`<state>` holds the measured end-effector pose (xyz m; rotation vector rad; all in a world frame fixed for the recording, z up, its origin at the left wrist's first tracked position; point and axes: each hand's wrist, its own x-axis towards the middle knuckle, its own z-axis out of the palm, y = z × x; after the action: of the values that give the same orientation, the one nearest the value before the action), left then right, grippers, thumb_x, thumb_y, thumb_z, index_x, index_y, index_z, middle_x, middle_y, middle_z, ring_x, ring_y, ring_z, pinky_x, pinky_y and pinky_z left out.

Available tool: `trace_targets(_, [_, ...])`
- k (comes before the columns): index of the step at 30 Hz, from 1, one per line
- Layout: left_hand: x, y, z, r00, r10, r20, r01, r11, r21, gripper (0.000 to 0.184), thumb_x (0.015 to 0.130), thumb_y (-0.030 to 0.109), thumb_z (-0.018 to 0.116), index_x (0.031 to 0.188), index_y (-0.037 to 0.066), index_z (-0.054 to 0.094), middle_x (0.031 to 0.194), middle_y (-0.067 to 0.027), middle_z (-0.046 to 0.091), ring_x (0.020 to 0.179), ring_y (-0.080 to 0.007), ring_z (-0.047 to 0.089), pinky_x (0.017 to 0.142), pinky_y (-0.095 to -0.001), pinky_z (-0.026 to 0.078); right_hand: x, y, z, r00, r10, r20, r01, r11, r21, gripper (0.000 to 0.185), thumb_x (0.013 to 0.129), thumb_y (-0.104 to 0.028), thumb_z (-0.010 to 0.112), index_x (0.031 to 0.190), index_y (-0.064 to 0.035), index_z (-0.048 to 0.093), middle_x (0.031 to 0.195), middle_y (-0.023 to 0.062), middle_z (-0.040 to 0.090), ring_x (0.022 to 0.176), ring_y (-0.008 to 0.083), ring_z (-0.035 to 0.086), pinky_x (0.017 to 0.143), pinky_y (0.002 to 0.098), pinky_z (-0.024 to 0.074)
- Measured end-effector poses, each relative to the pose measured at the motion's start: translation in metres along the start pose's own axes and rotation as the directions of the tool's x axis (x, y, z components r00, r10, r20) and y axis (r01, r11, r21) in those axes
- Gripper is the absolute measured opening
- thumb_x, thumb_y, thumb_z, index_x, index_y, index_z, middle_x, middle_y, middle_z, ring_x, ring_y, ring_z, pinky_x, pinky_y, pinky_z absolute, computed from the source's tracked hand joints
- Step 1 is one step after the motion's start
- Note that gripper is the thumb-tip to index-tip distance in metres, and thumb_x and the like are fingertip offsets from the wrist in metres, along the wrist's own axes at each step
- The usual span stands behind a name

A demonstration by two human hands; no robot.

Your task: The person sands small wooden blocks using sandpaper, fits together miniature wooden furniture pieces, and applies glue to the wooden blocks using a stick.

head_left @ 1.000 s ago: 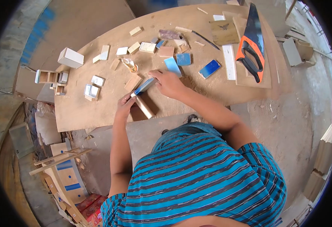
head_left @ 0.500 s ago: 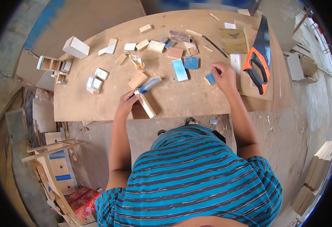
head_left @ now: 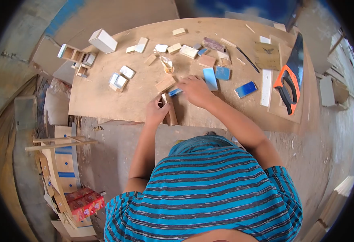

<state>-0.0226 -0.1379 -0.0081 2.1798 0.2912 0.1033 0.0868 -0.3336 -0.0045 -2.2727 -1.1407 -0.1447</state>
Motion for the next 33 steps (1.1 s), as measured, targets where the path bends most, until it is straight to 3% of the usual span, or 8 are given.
trace_targets(4, [-0.016,-0.003,-0.011,0.965,-0.218,0.149,0.261,0.705,-0.659,0.039,0.085,0.011,0.064,0.123,0.002,0.061,0.103,-0.0023,0.069,0.089,-0.0099,0.063,0.081,-0.0266,0.049,0.001,0.008,0.000,0.971,0.221,0.089,-0.237,0.930,0.282,0.033,0.078,-0.015,0.062,0.111,-0.0091,0.068,0.102,0.0163,0.066,0.105,0.0343,0.060,0.089,0.0432,0.0478])
trace_targets(7, [-0.023,-0.005,-0.026,0.950,-0.205,0.234,0.310,0.669,-0.676,0.037,0.089,0.010,0.060,0.126,0.004,0.060,0.108,-0.0002,0.065,0.097,-0.0086,0.059,0.088,-0.0252,0.046,0.001,0.013,-0.012,0.917,0.279,0.285,-0.332,0.930,0.157,0.034,0.079,-0.017,0.061,0.111,-0.0078,0.067,0.101,0.0162,0.066,0.101,0.0356,0.060,0.088,0.0435,0.0483])
trace_targets(11, [-0.017,-0.015,-0.038,0.973,-0.173,0.151,0.230,0.692,-0.685,0.037,0.092,0.015,0.059,0.127,0.002,0.059,0.105,-0.0002,0.065,0.095,-0.0085,0.058,0.087,-0.0256,0.046,0.012,0.014,-0.017,0.981,0.167,0.100,-0.174,0.983,0.062,0.035,0.080,-0.019,0.063,0.112,-0.0068,0.066,0.103,0.0160,0.065,0.095,0.0355,0.062,0.085,0.0443,0.0491])
trace_targets(16, [0.040,-0.053,-0.061,0.995,-0.065,-0.080,0.027,0.915,-0.402,0.037,0.091,0.018,0.061,0.122,-0.001,0.061,0.102,-0.0030,0.065,0.089,-0.0113,0.059,0.082,-0.0272,0.047,0.070,0.017,-0.031,0.957,0.260,-0.131,-0.215,0.935,0.282,0.038,0.082,-0.024,0.066,0.115,-0.0047,0.064,0.104,0.0147,0.065,0.094,0.0319,0.063,0.084,0.0415,0.0491])
trace_targets(20, [0.073,-0.052,-0.073,0.989,-0.123,-0.087,0.112,0.985,-0.131,0.037,0.088,0.018,0.065,0.119,-0.002,0.062,0.103,-0.0108,0.067,0.089,-0.0193,0.063,0.083,-0.0295,0.049,0.117,0.008,-0.035,0.964,0.264,-0.021,-0.252,0.938,0.236,0.051,0.082,-0.031,0.068,0.127,-0.0081,0.059,0.094,0.0129,0.067,0.087,0.0285,0.065,0.077,0.0378,0.0506])
trace_targets(24, [0.080,-0.014,-0.065,0.863,0.449,-0.229,-0.344,0.857,0.383,0.067,0.075,0.028,0.079,0.131,0.002,0.054,0.114,-0.0166,0.065,0.101,-0.0352,0.062,0.088,-0.0417,0.049,0.144,-0.003,-0.025,0.947,0.304,0.099,-0.317,0.934,0.162,0.048,0.079,-0.039,0.070,0.120,-0.0128,0.066,0.083,0.0094,0.068,0.076,0.0277,0.065,0.069,0.0380,0.0508])
trace_targets(29, [0.107,0.014,-0.030,0.952,0.304,-0.026,-0.297,0.942,0.156,0.091,0.058,0.030,0.089,0.136,0.006,0.049,0.111,-0.0191,0.065,0.099,-0.0367,0.063,0.086,-0.0409,0.050,0.147,-0.004,-0.007,0.954,0.284,-0.095,-0.278,0.958,0.075,0.025,0.079,-0.028,0.064,0.075,-0.0035,0.064,0.065,0.0178,0.061,0.062,0.0354,0.060,0.057,0.0431,0.0463])
trace_targets(33, [0.131,0.009,-0.014,0.948,0.316,0.041,-0.318,0.947,0.050,0.079,0.059,0.026,0.088,0.129,0.007,0.055,0.101,-0.0181,0.067,0.093,-0.0339,0.065,0.081,-0.0392,0.052,0.129,-0.017,-0.013,0.934,0.313,-0.174,-0.310,0.950,0.046,0.021,0.081,-0.025,0.064,0.084,-0.0046,0.068,0.069,0.0176,0.063,0.062,0.0342,0.061,0.057,0.0412,0.0468])
